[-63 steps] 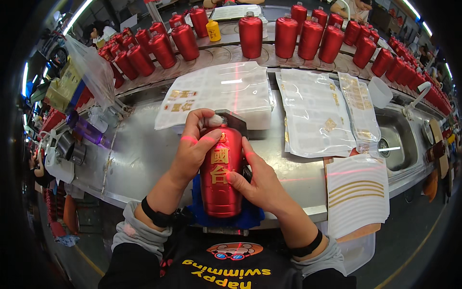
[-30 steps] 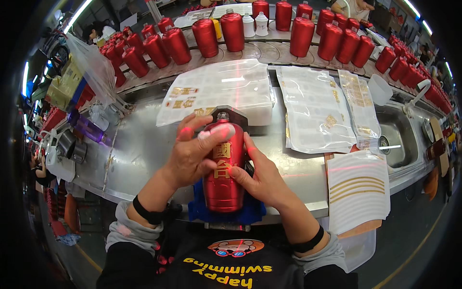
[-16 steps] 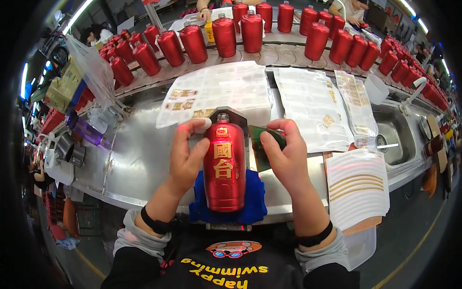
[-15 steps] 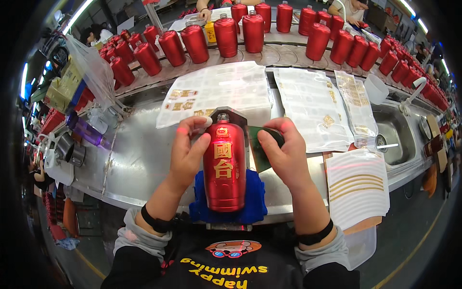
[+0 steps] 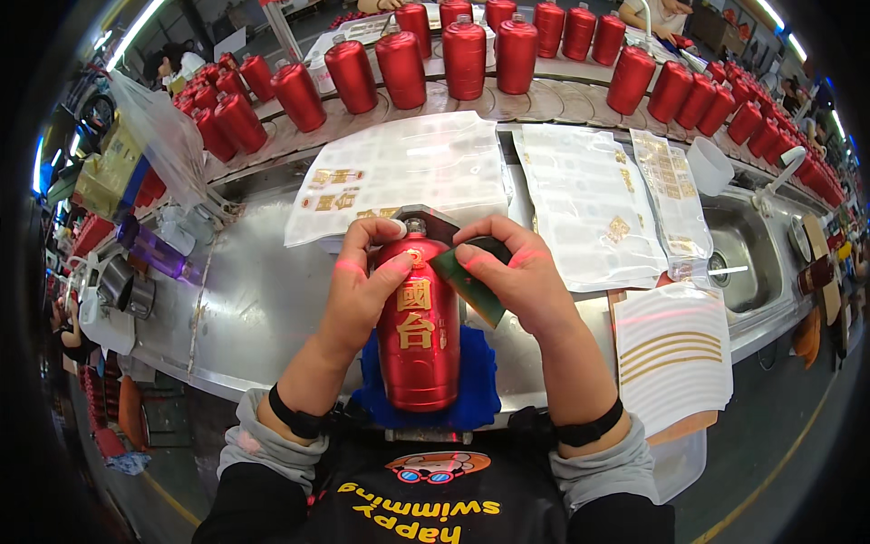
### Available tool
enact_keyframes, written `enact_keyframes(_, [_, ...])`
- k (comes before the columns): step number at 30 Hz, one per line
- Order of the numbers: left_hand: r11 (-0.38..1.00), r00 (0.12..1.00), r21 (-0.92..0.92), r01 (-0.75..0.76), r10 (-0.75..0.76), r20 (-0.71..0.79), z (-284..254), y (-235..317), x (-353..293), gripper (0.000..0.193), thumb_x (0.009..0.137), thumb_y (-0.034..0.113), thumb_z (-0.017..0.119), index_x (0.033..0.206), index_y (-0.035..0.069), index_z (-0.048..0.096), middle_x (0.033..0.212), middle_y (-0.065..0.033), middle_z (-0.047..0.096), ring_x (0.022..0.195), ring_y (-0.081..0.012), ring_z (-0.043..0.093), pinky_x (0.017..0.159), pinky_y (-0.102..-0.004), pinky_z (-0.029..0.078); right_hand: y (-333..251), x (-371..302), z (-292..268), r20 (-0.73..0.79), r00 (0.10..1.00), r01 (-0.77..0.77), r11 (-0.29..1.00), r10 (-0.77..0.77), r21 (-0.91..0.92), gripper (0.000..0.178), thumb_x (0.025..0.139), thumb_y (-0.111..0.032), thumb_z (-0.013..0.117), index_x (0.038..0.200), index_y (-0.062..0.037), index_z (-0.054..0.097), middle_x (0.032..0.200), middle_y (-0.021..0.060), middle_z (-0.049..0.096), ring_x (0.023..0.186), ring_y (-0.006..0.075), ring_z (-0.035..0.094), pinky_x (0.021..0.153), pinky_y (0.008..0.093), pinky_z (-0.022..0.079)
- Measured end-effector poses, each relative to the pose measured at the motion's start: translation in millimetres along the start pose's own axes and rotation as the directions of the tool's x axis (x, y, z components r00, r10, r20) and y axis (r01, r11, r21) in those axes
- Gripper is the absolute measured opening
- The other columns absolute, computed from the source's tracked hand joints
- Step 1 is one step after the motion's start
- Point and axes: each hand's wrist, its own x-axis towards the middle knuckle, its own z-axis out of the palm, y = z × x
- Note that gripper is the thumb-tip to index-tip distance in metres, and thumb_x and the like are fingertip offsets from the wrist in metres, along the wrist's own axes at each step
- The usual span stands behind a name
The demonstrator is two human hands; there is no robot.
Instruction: Applying decorative labels and gold foil to red metallic bottles on a factory assembly line.
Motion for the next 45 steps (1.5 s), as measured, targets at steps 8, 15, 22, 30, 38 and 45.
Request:
enact_keyframes(8, [0.973,0.995,0.210,-0.090,0.081,0.054,0,0,0,0.036,0.090,0.011,0.063,0.120,0.003,0.047,0.114,-0.0081,0.054,0.102,-0.0138,0.054,0.091,-0.0278,0.046,4,-2,4,0.020,1.000,0.015,0.998,-0.016,0.064,0.021,0.088,-0.014,0.068,0.106,-0.0045,0.064,0.092,0.0027,0.064,0.085,0.0081,0.059,0.075,0.0236,0.049])
enact_keyframes(15, [0.999,0.998,0.045,-0.009,0.006,0.056,1,3,1,0.033,0.090,0.009,0.060,0.121,0.003,0.047,0.114,-0.0076,0.053,0.104,-0.0135,0.053,0.094,-0.0277,0.044,2,-3,2,-0.039,0.999,-0.026,0.999,0.027,0.042,0.020,0.088,-0.015,0.068,0.105,-0.0043,0.064,0.091,0.0025,0.065,0.083,0.0081,0.059,0.072,0.0233,0.049])
enact_keyframes(22, [0.988,0.995,0.138,-0.074,0.064,0.071,3,3,1,0.033,0.090,0.008,0.059,0.121,0.003,0.048,0.114,-0.0071,0.052,0.104,-0.0132,0.052,0.094,-0.0274,0.043,5,-2,13,-0.013,0.998,0.065,0.996,-0.064,0.058,0.022,0.090,-0.015,0.068,0.107,-0.0034,0.063,0.091,0.0026,0.065,0.082,0.0076,0.059,0.073,0.0231,0.049])
enact_keyframes(30, [0.999,0.999,-0.026,-0.045,0.045,0.006,1,1,1,0.029,0.090,0.014,0.062,0.115,0.001,0.054,0.111,-0.0115,0.056,0.107,-0.0214,0.052,0.098,-0.0333,0.041,0,-13,11,-0.124,0.963,0.210,0.954,-0.240,-0.213,0.021,0.094,-0.010,0.061,0.113,-0.0005,0.060,0.101,0.0067,0.066,0.091,0.0111,0.061,0.078,0.0247,0.051])
enact_keyframes(38, [0.997,0.995,0.010,-0.074,0.073,0.074,-1,-1,2,0.028,0.095,0.010,0.053,0.121,0.002,0.047,0.116,-0.0081,0.052,0.106,-0.0139,0.051,0.097,-0.0285,0.040,4,-23,33,0.300,0.748,0.551,0.303,-0.592,-0.777,0.047,0.073,0.006,0.065,0.117,-0.0107,0.066,0.131,0.0223,0.053,0.117,0.0411,0.053,0.098,0.0447,0.047])
enact_keyframes(45, [0.998,0.995,0.018,-0.062,0.061,0.077,-3,-1,1,0.027,0.095,0.009,0.052,0.121,0.003,0.047,0.116,-0.0079,0.052,0.106,-0.0136,0.051,0.096,-0.0280,0.041,11,-20,27,0.201,0.765,0.487,0.345,-0.612,-0.802,0.050,0.072,0.007,0.064,0.119,-0.0096,0.064,0.122,0.0216,0.056,0.111,0.0400,0.056,0.093,0.0446,0.048])
